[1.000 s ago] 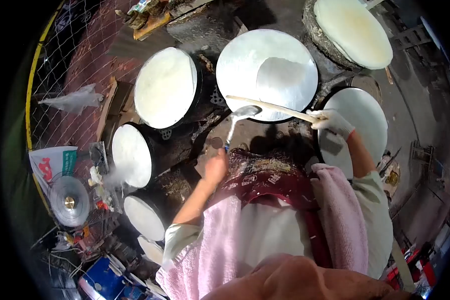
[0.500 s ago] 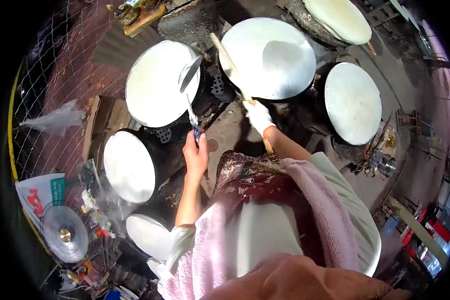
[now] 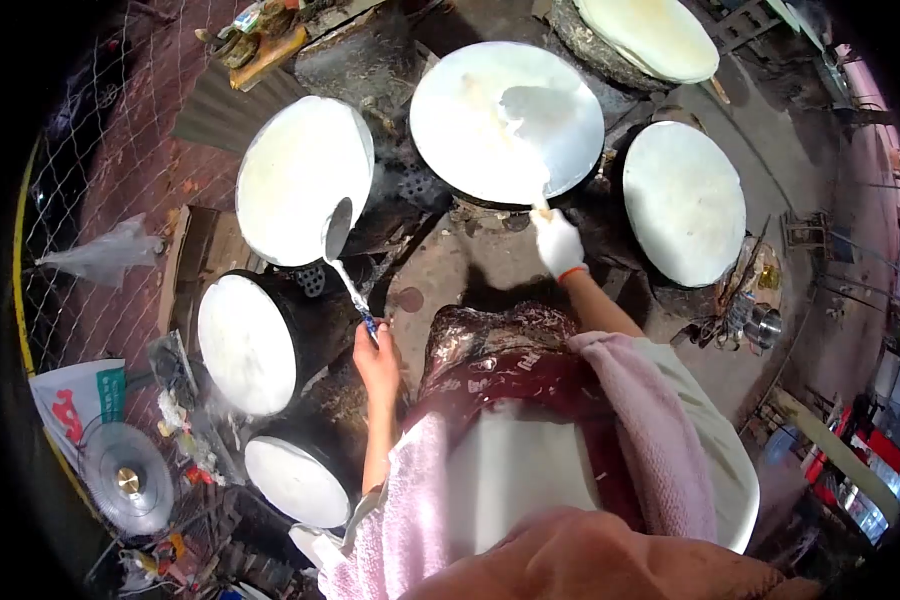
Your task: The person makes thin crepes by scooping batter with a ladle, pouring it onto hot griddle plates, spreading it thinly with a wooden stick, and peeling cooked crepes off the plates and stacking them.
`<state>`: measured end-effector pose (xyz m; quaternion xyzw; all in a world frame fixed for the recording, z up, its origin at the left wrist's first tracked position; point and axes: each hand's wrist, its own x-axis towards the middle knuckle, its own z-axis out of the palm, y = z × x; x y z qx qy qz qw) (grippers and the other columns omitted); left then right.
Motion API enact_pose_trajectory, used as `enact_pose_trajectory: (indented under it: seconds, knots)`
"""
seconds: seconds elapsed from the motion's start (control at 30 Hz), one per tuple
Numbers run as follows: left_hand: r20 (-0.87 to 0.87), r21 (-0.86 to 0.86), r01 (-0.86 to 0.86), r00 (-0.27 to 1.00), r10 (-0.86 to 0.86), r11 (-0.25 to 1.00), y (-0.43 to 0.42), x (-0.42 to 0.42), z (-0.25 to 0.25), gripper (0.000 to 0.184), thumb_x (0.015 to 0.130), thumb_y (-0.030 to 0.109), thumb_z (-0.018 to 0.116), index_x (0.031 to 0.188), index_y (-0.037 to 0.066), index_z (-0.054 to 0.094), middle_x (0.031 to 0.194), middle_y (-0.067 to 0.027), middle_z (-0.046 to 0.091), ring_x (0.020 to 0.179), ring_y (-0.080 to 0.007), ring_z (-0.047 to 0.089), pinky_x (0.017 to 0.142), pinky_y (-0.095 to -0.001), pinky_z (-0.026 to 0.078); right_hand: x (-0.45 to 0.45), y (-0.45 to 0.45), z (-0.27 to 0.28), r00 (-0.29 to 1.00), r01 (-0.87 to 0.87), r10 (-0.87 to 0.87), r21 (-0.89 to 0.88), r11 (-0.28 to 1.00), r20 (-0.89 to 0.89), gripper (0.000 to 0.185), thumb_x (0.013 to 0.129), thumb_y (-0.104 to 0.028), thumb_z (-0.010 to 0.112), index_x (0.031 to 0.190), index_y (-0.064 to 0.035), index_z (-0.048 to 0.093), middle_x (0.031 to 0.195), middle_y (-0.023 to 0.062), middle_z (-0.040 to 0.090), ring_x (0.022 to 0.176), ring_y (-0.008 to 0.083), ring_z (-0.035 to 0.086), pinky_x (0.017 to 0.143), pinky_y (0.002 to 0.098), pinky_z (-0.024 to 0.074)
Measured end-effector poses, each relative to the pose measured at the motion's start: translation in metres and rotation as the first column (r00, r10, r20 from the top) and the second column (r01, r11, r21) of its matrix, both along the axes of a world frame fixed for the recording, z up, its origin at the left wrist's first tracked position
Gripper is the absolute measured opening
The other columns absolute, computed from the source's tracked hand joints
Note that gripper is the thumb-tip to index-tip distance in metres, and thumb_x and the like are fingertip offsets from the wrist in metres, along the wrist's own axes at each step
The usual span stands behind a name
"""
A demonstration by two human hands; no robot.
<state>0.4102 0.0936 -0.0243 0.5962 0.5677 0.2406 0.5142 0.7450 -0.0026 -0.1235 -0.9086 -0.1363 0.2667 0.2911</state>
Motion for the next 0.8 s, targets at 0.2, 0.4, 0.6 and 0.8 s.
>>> enact_pose_trajectory:
  seconds: [0.2,0.4,0.6,0.8]
  knots:
    - [0.084,-0.111,-0.093,0.991,0.102,0.989,-0.034,0.049,0.026,0.012,0.098,0.014,0.050,0.102,0.003,0.049,0.058,0.0023,0.044,0.040,-0.0065,0.037,0.036,-0.0222,0.028,0.054,-0.023,0.028,0.895,0.110,0.023,0.269,0.957,-0.446,0.042,0.093,-0.046,0.053,0.098,-0.0051,0.063,0.062,0.0045,0.059,0.053,0.0165,0.057,0.051,0.0331,0.0449]
    - [0.058,-0.090,-0.170,0.983,0.175,0.981,-0.071,0.077,0.033,0.013,0.099,0.015,0.050,0.103,0.002,0.050,0.058,0.0018,0.044,0.040,-0.0068,0.037,0.036,-0.0220,0.029,0.092,-0.053,0.015,0.950,-0.308,0.311,-0.080,0.948,0.020,0.047,0.093,-0.048,0.048,0.104,-0.0035,0.054,0.094,0.0261,0.065,0.089,0.0437,0.063,0.074,0.0526,0.0495]
    - [0.046,-0.084,-0.192,0.980,0.196,0.978,-0.088,0.095,0.040,0.012,0.098,0.013,0.050,0.102,0.002,0.051,0.059,0.0020,0.043,0.041,-0.0067,0.037,0.035,-0.0221,0.027,0.150,-0.047,-0.018,0.963,-0.257,0.266,0.139,0.956,-0.043,0.053,0.092,-0.054,0.048,0.099,-0.0047,0.065,0.068,0.0117,0.064,0.065,0.0235,0.063,0.064,0.0382,0.0482]
    - [0.027,-0.126,-0.210,0.976,0.215,0.970,-0.090,0.115,0.051,0.011,0.098,0.013,0.050,0.100,0.002,0.051,0.060,0.0021,0.043,0.041,-0.0064,0.036,0.036,-0.0220,0.027,0.141,-0.058,0.019,0.970,-0.244,0.239,-0.125,0.962,-0.049,0.066,0.094,-0.051,0.044,0.144,-0.0092,0.033,0.085,0.0251,0.066,0.082,0.0406,0.065,0.072,0.0509,0.0505]
